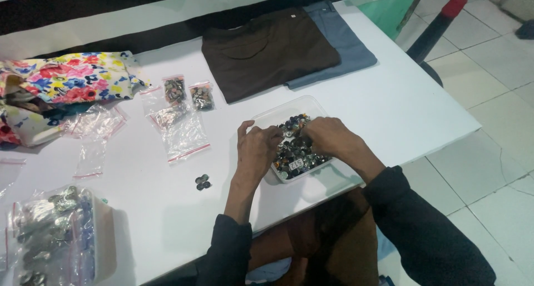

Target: The person sorts small metal buttons from a plastic container into clear zip-lock bags on a white table. They pick buttons by hand, place them into bags, and occasionally return buttons to the container.

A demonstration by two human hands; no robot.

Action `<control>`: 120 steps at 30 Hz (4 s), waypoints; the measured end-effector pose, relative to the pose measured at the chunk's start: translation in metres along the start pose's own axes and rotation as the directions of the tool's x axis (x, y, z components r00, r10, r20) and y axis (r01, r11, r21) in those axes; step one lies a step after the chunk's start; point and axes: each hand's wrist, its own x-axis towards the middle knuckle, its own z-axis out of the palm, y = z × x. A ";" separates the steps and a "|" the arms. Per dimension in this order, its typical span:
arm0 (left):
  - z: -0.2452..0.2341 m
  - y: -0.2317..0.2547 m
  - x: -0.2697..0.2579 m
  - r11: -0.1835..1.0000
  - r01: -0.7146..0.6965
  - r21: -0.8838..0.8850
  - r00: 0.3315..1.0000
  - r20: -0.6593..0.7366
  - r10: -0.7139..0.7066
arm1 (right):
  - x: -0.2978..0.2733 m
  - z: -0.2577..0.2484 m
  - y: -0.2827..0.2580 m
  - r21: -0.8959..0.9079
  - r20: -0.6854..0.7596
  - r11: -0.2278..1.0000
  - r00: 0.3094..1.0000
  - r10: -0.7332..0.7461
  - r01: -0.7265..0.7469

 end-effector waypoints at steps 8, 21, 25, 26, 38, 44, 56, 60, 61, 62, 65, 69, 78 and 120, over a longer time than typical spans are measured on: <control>-0.003 0.001 -0.002 1.000 0.000 -0.012 1.000 0.018 0.000 | 0.010 -0.002 -0.002 0.073 -0.076 0.997 0.997 -0.032 0.038; 0.008 -0.007 0.000 0.996 -0.047 -0.081 0.997 -0.068 0.041 | -0.021 -0.020 -0.013 0.712 -0.317 0.664 0.948 0.014 0.228; 0.015 -0.010 -0.014 0.990 -0.105 -0.098 0.962 -0.263 0.076 | -0.031 -0.030 -0.037 0.677 -0.394 0.675 0.919 -0.004 0.293; 0.015 -0.011 -0.021 0.987 -0.134 -0.086 0.931 -0.351 0.096 | -0.037 -0.032 -0.044 0.664 -0.432 0.683 0.902 0.018 0.304; -0.045 -0.067 -0.170 0.973 0.011 -0.231 0.747 -0.645 -0.162 | -0.065 0.023 -0.181 0.518 -0.771 0.637 0.634 0.059 0.571; -0.038 -0.110 -0.190 0.930 0.261 -0.258 0.799 -0.483 -0.358 | -0.018 0.077 -0.223 0.707 -0.572 0.538 0.819 0.053 0.459; -0.047 -0.108 -0.185 0.874 0.374 -0.309 0.788 -0.391 -0.476 | -0.012 0.075 -0.243 0.735 -0.521 0.580 0.840 0.150 0.352; -0.049 -0.109 -0.186 0.870 0.358 -0.338 0.784 -0.397 -0.477 | -0.013 0.066 -0.245 0.753 -0.492 0.574 0.855 0.164 0.323; -0.048 -0.110 -0.186 0.870 0.358 -0.338 0.785 -0.395 -0.477 | -0.013 0.066 -0.244 0.753 -0.491 0.574 0.855 0.165 0.321; -0.048 -0.110 -0.187 0.861 0.361 -0.358 0.783 -0.385 -0.489 | -0.014 0.066 -0.244 0.760 -0.483 0.570 0.859 0.171 0.313; -0.043 -0.114 -0.190 0.886 0.304 -0.349 0.793 -0.422 -0.438 | -0.009 0.082 -0.238 0.716 -0.549 0.587 0.824 0.139 0.378; -0.038 -0.119 -0.188 0.907 0.258 -0.333 0.786 -0.474 -0.398 | -0.005 0.088 -0.237 0.677 -0.607 0.597 0.785 0.122 0.430; -0.028 -0.130 -0.185 0.938 0.179 -0.295 0.766 -0.556 -0.321 | -0.004 0.088 -0.237 0.719 -0.589 0.547 0.794 0.149 0.430; -0.003 0.033 -0.010 0.998 0.046 -0.053 0.979 0.201 -0.034 | -0.006 -0.038 0.001 0.433 -0.087 0.901 0.993 0.077 -0.032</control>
